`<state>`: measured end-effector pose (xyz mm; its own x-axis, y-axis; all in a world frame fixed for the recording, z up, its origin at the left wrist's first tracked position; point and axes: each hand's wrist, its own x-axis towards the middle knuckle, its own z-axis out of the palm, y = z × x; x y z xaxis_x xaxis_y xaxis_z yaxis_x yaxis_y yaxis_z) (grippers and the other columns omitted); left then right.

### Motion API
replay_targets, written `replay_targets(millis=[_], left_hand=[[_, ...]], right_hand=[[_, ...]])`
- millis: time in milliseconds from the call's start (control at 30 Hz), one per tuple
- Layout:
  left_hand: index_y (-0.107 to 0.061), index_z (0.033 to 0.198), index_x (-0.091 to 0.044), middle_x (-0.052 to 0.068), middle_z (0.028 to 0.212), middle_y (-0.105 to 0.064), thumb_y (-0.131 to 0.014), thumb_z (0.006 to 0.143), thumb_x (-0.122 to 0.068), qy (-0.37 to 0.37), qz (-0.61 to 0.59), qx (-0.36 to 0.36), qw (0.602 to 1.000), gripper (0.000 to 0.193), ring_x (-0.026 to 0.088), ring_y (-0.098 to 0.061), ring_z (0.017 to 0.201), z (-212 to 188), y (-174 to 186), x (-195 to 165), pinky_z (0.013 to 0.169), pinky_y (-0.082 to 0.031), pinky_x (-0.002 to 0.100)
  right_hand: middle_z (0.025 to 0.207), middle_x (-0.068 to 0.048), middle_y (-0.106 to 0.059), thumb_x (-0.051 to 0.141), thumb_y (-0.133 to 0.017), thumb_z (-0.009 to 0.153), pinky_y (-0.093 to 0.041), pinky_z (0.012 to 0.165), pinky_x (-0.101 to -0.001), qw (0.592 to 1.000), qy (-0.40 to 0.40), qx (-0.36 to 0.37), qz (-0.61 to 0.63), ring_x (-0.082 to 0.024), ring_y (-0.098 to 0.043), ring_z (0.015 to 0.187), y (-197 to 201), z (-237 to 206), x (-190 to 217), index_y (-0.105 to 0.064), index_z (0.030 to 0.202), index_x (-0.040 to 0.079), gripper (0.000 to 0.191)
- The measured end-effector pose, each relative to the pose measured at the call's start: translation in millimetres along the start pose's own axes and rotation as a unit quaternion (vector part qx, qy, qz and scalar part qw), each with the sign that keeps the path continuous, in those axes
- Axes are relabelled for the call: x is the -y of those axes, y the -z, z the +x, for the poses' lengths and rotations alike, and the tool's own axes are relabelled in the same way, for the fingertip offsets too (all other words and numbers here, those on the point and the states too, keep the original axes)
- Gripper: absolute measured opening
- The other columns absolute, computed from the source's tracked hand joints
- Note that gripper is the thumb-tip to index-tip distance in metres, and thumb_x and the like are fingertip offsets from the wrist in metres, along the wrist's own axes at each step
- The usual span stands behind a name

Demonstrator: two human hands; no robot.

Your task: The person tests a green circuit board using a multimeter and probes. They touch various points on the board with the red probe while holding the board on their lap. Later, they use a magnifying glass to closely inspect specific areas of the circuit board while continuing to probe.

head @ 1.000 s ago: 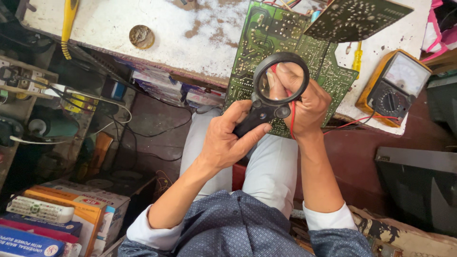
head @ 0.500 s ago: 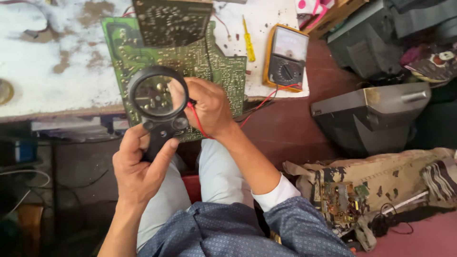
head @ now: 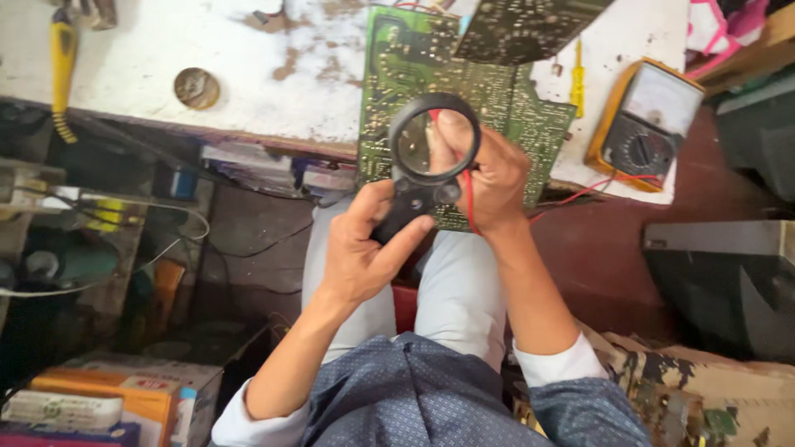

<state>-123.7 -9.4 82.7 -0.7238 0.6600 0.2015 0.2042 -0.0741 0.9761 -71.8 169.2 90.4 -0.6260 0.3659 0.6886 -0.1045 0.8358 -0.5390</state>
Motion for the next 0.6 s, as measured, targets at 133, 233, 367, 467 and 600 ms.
replay_targets(millis=[133, 233, 367, 467, 600], left_hand=[[-0.060, 0.119, 0.000, 0.003, 0.064, -0.060, -0.083, 0.090, -0.016, 0.000, 0.037, -0.003, 0.999, 0.040, 0.004, -0.049, 0.057, 2.7, 2.0, -3.0, 0.052, -0.040, 0.025], [-0.061, 0.121, -0.001, 0.004, 0.064, -0.060, -0.082, 0.090, -0.016, 0.010, 0.028, 0.006, 1.000, 0.040, 0.005, -0.048, 0.056, 2.3, 3.7, -3.5, 0.051, -0.038, 0.026], [-0.059, 0.121, -0.001, 0.003, 0.068, -0.061, -0.082, 0.091, -0.017, -0.006, 0.023, 0.001, 1.000, 0.041, 0.005, -0.049, 0.059, 1.3, 4.2, -1.4, 0.053, -0.040, 0.026], [-0.059, 0.121, -0.001, 0.004, 0.069, -0.060, -0.083, 0.091, -0.018, -0.017, 0.030, -0.004, 0.999, 0.042, 0.006, -0.049, 0.060, -0.8, 4.4, 0.8, 0.054, -0.041, 0.026], [-0.059, 0.121, -0.001, 0.005, 0.069, -0.057, -0.084, 0.091, -0.018, -0.024, 0.039, -0.005, 0.999, 0.043, 0.008, -0.047, 0.060, -3.6, 4.4, 3.2, 0.055, -0.041, 0.027]], right_hand=[[0.099, -0.013, -0.075, 0.000, -0.082, 0.098, -0.059, 0.074, -0.0318, 1.000, 0.000, 0.001, 0.019, -0.020, -0.075, 0.083, -1.1, 0.1, 1.4, -0.070, 0.123, 0.007, 0.029], [0.099, -0.013, -0.075, -0.002, -0.082, 0.098, -0.058, 0.073, -0.0316, 1.000, 0.004, -0.007, 0.007, -0.020, -0.074, 0.082, -2.2, -1.0, -0.5, -0.070, 0.122, 0.006, 0.028], [0.095, -0.013, -0.074, -0.004, -0.080, 0.095, -0.056, 0.070, -0.0318, 1.000, 0.012, -0.015, -0.024, -0.020, -0.072, 0.077, -0.9, -2.8, -4.4, -0.071, 0.119, 0.005, 0.027], [0.086, -0.012, -0.071, -0.006, -0.081, 0.095, -0.052, 0.065, -0.0321, 0.999, -0.016, -0.003, -0.032, -0.020, -0.065, 0.068, 1.7, -5.1, -5.0, -0.073, 0.116, 0.004, 0.025], [0.094, -0.013, -0.073, -0.004, -0.080, 0.098, -0.054, 0.066, -0.0297, 1.000, 0.011, -0.008, -0.016, -0.020, -0.069, 0.075, 1.4, -5.3, -3.3, -0.071, 0.118, 0.004, 0.024]])
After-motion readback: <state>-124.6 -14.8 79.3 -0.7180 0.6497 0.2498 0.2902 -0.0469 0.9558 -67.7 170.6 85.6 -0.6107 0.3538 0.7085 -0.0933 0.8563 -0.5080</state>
